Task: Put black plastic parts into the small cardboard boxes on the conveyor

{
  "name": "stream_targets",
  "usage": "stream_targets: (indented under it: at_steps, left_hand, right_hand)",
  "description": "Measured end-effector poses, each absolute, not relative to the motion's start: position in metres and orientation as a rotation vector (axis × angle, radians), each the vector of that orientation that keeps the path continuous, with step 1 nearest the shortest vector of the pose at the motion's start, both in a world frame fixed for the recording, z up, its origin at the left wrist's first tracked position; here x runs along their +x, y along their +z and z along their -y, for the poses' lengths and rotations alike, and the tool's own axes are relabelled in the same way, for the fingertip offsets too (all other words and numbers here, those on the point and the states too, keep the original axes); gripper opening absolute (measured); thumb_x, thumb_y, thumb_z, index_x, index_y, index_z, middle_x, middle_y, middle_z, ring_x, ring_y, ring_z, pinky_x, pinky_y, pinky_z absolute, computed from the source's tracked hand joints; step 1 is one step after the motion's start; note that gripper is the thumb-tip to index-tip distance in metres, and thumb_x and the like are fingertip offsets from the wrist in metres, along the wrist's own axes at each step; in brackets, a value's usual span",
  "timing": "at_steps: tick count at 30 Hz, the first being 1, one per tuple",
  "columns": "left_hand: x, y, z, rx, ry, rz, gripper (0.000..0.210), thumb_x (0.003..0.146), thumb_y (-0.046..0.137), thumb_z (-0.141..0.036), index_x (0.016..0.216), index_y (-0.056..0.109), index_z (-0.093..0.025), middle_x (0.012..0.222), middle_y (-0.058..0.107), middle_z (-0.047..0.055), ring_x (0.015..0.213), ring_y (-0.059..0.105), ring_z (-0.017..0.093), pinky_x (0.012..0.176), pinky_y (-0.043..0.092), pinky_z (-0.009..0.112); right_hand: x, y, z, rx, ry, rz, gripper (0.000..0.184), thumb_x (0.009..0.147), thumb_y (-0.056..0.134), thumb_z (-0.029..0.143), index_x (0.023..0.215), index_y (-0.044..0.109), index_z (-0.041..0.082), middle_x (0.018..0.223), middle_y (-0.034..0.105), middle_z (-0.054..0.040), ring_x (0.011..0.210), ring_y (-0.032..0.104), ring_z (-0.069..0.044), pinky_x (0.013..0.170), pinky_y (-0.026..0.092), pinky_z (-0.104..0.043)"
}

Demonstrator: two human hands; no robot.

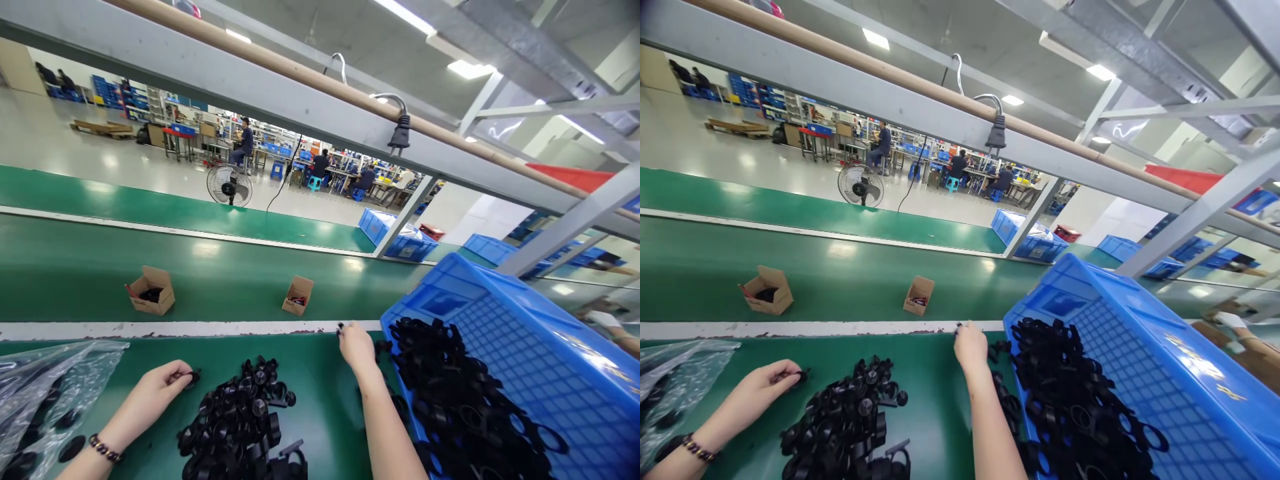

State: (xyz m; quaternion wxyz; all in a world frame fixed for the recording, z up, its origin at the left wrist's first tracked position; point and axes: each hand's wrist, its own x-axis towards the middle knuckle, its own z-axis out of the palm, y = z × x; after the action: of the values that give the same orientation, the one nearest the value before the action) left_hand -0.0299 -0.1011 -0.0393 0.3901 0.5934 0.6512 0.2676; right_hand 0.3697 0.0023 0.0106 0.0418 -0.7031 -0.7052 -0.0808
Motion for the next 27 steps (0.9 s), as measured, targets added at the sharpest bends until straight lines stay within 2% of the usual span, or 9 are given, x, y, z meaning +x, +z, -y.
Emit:
stream_targets:
  at_steps: [3, 5, 7, 11, 14, 17, 20, 24, 27]
  left_hand:
    - [-0.028, -0.041, 0.1, 1.475, 0.756, -1.658, 0.029, 0.071, 0.045, -0.047, 0.071, 0.056, -0.02, 0.064, 0.059, -0.002, 0.063, 0.053, 0.016, 0.059, 0.037, 0.022]
    - [-0.028, -0.037, 0.101, 1.451, 0.799, -1.678, 0.03, 0.071, 0.045, -0.047, 0.073, 0.057, -0.02, 0.066, 0.061, -0.001, 0.065, 0.054, 0.017, 0.06, 0.038, 0.023]
    - [-0.028, -0.03, 0.103, 1.431, 0.825, -1.7, 0.031, 0.071, 0.045, -0.048, 0.075, 0.057, -0.02, 0.068, 0.062, 0.0, 0.067, 0.055, 0.018, 0.062, 0.039, 0.024]
    - [-0.026, -0.013, 0.102, 1.431, 0.862, -1.719, 0.032, 0.073, 0.044, -0.048, 0.075, 0.057, -0.02, 0.069, 0.062, 0.001, 0.067, 0.056, 0.018, 0.062, 0.04, 0.024]
    - [-0.017, -0.001, 0.084, 1.484, 0.933, -1.713, 0.028, 0.074, 0.044, -0.044, 0.075, 0.057, -0.019, 0.07, 0.062, 0.001, 0.068, 0.056, 0.017, 0.062, 0.04, 0.024]
    - [0.005, 0.009, 0.05, 1.608, 1.051, -1.714, 0.022, 0.074, 0.045, -0.038, 0.072, 0.057, -0.02, 0.073, 0.06, 0.0, 0.067, 0.055, 0.015, 0.063, 0.04, 0.024]
    - [0.035, 0.016, 0.005, 1.755, 1.207, -1.741, 0.016, 0.071, 0.047, -0.03, 0.064, 0.055, -0.019, 0.075, 0.055, 0.001, 0.074, 0.053, 0.015, 0.069, 0.04, 0.025]
    - [0.069, 0.014, -0.052, 1.727, 1.215, -1.847, 0.008, 0.066, 0.052, -0.024, 0.061, 0.055, -0.018, 0.086, 0.052, 0.003, 0.089, 0.05, 0.018, 0.084, 0.037, 0.03]
    - [0.076, 0.005, -0.076, 1.628, 1.2, -1.931, 0.008, 0.066, 0.052, -0.024, 0.064, 0.054, -0.017, 0.089, 0.05, 0.006, 0.09, 0.049, 0.021, 0.085, 0.037, 0.035]
  right_hand:
    - [0.319, 0.018, -0.026, -1.526, -0.414, 2.251, 0.021, 0.079, 0.04, 0.017, 0.078, 0.061, 0.018, 0.097, 0.058, -0.0089, 0.094, 0.05, -0.018, 0.083, 0.036, -0.032]
    - [0.287, 0.018, -0.047, -1.342, -0.45, 2.332, 0.025, 0.079, 0.037, 0.013, 0.083, 0.061, 0.017, 0.103, 0.056, -0.0082, 0.098, 0.047, -0.017, 0.093, 0.028, -0.034]
    - [0.264, 0.014, -0.066, -1.349, -0.451, 2.47, 0.025, 0.076, 0.038, 0.009, 0.083, 0.061, 0.014, 0.1, 0.057, -0.0098, 0.097, 0.048, -0.017, 0.099, 0.02, -0.036]
    - [0.241, 0.003, -0.084, -1.578, -0.356, 2.711, 0.019, 0.07, 0.046, 0.012, 0.081, 0.061, 0.011, 0.08, 0.06, -0.011, 0.081, 0.053, -0.02, 0.1, 0.009, -0.045]
    - [0.233, -0.004, -0.081, -1.578, -0.325, 2.716, 0.023, 0.07, 0.045, 0.013, 0.088, 0.059, 0.011, 0.086, 0.061, -0.0134, 0.09, 0.05, -0.024, 0.098, 0.003, -0.053]
    - [0.228, -0.009, -0.069, -1.509, -0.349, 2.599, 0.029, 0.069, 0.044, 0.012, 0.094, 0.058, 0.01, 0.103, 0.057, -0.0163, 0.111, 0.036, -0.029, 0.096, 0.001, -0.057]
    - [0.228, -0.017, -0.05, -1.476, -0.381, 2.374, 0.034, 0.068, 0.045, 0.013, 0.101, 0.055, 0.011, 0.12, 0.048, -0.013, 0.122, 0.02, -0.03, 0.098, 0.0, -0.056]
    - [0.239, -0.031, -0.026, -1.472, -0.352, 2.075, 0.029, 0.074, 0.042, 0.014, 0.1, 0.056, 0.016, 0.124, 0.044, -0.0082, 0.123, 0.02, -0.026, 0.1, 0.007, -0.052]
    - [0.248, -0.04, -0.02, -1.425, -0.318, 2.015, 0.026, 0.074, 0.041, 0.012, 0.093, 0.058, 0.018, 0.122, 0.045, -0.0076, 0.123, 0.022, -0.025, 0.1, 0.011, -0.052]
